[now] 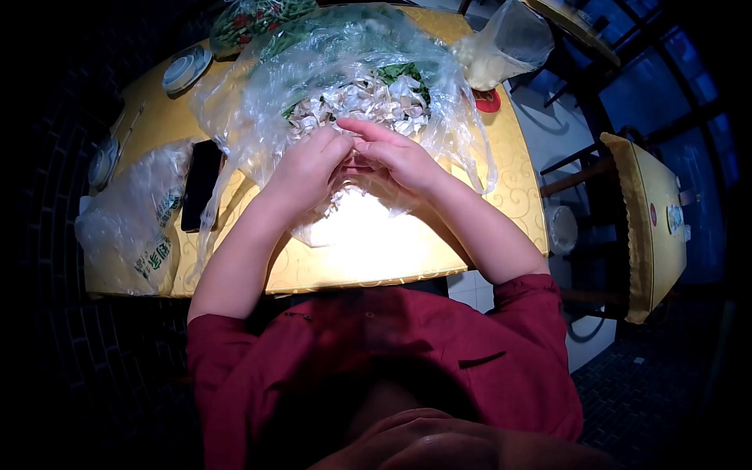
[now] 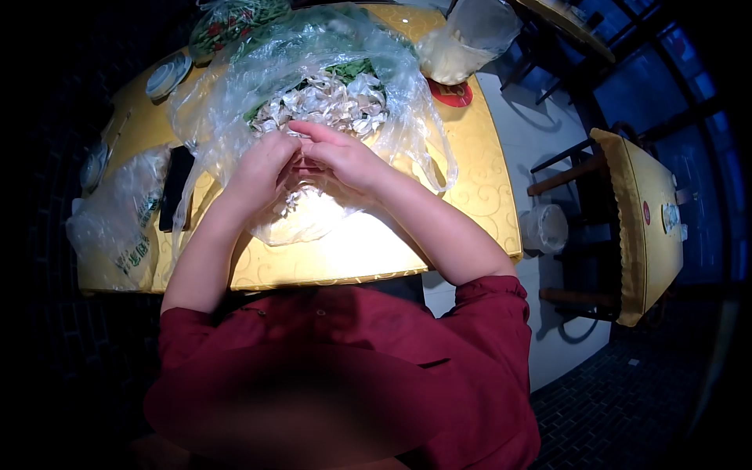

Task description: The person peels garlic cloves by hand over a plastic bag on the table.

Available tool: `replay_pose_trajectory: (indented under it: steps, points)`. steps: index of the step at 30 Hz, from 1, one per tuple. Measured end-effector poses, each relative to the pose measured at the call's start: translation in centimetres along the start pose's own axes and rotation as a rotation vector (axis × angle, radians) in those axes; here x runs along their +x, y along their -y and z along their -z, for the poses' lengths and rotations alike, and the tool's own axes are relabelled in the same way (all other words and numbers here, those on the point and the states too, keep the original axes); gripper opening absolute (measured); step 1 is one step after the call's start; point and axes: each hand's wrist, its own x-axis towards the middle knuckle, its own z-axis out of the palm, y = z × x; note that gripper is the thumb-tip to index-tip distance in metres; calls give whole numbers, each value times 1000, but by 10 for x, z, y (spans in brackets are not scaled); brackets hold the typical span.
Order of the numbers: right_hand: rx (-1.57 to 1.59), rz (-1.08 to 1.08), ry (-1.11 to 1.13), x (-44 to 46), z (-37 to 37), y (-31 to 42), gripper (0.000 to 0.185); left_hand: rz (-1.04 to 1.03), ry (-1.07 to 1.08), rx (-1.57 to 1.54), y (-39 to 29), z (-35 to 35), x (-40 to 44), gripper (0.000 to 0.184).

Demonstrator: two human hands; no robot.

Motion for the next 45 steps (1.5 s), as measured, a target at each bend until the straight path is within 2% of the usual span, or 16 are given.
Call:
replay_pose_trajectory:
  steps: [1, 2, 6, 9, 10, 13, 14, 17, 20, 24, 26, 27, 30, 33, 39, 45]
  points:
    - [-49, 25, -2, 1, -1, 0, 46, 28, -31, -33, 1, 0, 1, 11]
    - [-412, 210, -11, 7, 6, -4, 41, 54, -63, -65, 2, 0, 2, 11]
    - [-806, 270, -264, 7, 9, 5, 25, 498, -159, -353, 11, 0, -3, 11]
    - [-1398, 491, -355, 14, 19, 10, 28, 634, -134, -638, 15, -2, -4, 12]
    - [-1512, 381, -357, 11, 13, 17, 33, 638, -133, -671, 15, -2, -5, 12]
    - [-1694, 896, -333, 14, 17, 13, 34, 637, -130, -715, 13, -3, -5, 12]
    - [-1653, 750, -356, 9, 15, 11, 29, 630, -127, -697, 12, -2, -4, 12]
    - [-1427, 618, -207, 8, 11, 11, 26, 548, -138, -569, 10, -4, -5, 12]
    - [-796, 200, -207, 6, -3, 4, 23, 426, -179, -442, 6, -6, -4, 12]
    - [-572, 101, -193, 6, -3, 0, 21, 244, -219, -333, 8, -10, -5, 11]
    - [-502, 64, -193, 5, -3, 4, 21, 488, -151, -774, 3, -6, -6, 10]
    - [-500, 81, -198, 4, -2, 6, 20, 608, -113, -995, 1, -4, -6, 9]
    - [-510, 142, -212, 2, 1, 6, 20, 679, -150, -1506, 9, -1, -6, 8]
    - [-539, 209, -214, 3, 11, -2, 18, 767, -56, -1628, 7, 5, -4, 9]
    - [-745, 298, -230, -1, 11, 1, 17, 898, 126, -1593, 1, 7, -4, 4]
    - [-1029, 523, -197, -1, 11, -1, 14, 874, 93, -1346, -1, 2, -6, 13]
